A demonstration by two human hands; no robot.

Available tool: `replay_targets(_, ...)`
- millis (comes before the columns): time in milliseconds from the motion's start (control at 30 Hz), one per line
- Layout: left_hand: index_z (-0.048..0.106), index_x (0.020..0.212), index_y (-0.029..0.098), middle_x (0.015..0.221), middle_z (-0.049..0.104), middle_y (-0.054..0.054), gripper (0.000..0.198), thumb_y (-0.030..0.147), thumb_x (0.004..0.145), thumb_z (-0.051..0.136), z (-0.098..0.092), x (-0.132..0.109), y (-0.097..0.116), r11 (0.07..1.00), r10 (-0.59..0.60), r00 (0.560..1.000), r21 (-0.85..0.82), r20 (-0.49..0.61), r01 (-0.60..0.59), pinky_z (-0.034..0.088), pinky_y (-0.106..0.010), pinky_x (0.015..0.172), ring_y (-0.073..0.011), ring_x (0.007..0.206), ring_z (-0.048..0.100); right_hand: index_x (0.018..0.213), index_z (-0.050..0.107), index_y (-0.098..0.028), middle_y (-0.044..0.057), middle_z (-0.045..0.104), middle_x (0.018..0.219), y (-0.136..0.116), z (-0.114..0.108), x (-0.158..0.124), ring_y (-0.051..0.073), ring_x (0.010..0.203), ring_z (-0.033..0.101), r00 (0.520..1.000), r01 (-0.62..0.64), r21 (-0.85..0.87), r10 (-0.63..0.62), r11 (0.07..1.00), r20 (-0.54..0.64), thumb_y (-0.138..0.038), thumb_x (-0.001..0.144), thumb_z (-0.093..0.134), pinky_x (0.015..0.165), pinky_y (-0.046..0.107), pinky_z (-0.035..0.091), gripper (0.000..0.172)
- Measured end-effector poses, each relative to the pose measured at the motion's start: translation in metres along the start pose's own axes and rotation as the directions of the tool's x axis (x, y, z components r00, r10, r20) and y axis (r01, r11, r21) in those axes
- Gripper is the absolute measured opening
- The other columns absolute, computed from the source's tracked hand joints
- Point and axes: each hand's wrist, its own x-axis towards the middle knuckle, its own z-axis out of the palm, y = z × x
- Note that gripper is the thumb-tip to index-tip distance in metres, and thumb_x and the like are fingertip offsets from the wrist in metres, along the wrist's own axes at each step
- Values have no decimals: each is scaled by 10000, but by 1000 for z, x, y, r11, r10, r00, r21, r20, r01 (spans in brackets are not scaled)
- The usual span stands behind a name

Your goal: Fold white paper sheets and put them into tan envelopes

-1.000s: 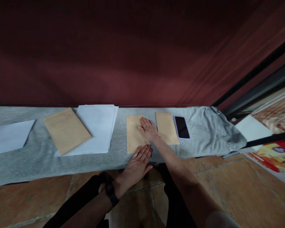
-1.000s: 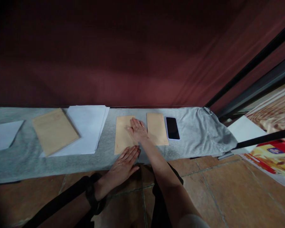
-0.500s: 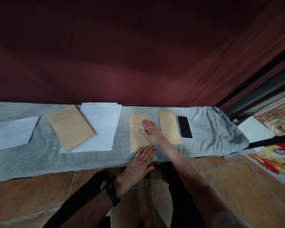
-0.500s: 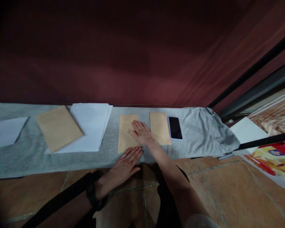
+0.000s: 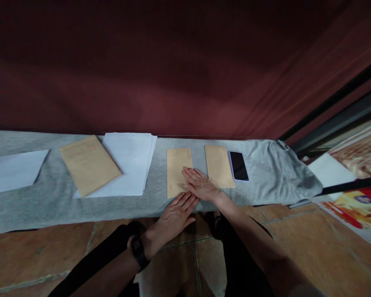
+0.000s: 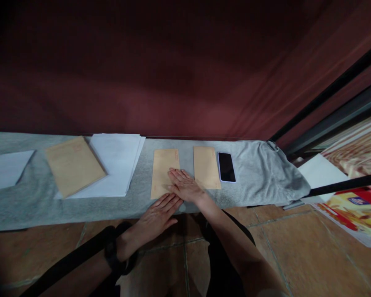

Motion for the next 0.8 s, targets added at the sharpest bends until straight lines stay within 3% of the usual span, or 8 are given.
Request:
replay_targets(133, 442, 1516, 174, 1563, 508, -115, 592, 464, 1006, 520, -2, 2, 1, 1000, -18, 1000, -20, -3, 18, 309, -445, 1239, -258, 1482, 423, 1630, 240, -177, 70, 200, 1692, 1, 0, 2, 174, 1574, 184, 1000, 5, -11, -4, 1000, 16, -441, 1096, 296, 1306, 403, 166, 599)
replay_targets(367, 503, 1463, 184, 1525, 553, -113, 496, 412, 1022, 505, -12, 10, 3, 998, -17, 1000, -53, -15, 17, 345, -446, 1218, -252, 1442, 478, 1625, 262, -151, 90, 220, 1689, 9, 3, 36, 200, 1573, 208, 983, -171, -53, 167, 984, -75, -450, 1077, 348, 1300, 407, 178, 630)
replay_targets(633, 441, 1509, 170, 1566, 502, -126, 539, 398, 1025, 504, -9, 4, 0, 996, -53, 999, -71, -7, 53, 390, -415, 1205, -231, 1448, 474, 1618, 277, -113, 122, 225, 1685, 20, 6, 65, 254, 1568, 235, 933, -317, -7, 311, 948, -181, -478, 1070, 309, 1295, 466, 179, 659)
replay_targets(800, 473, 1492, 184, 1520, 557, -116, 489, 362, 1036, 471, -16, 1, -5, 993, -74, 997, -98, -24, 71, 452, -394, 1159, -218, 1398, 534, 1627, 246, -114, 132, 210, 1690, 21, 8, 64, 267, 1572, 219, 931, -311, 12, 307, 950, -195, -488, 1066, 323, 1295, 483, 165, 678)
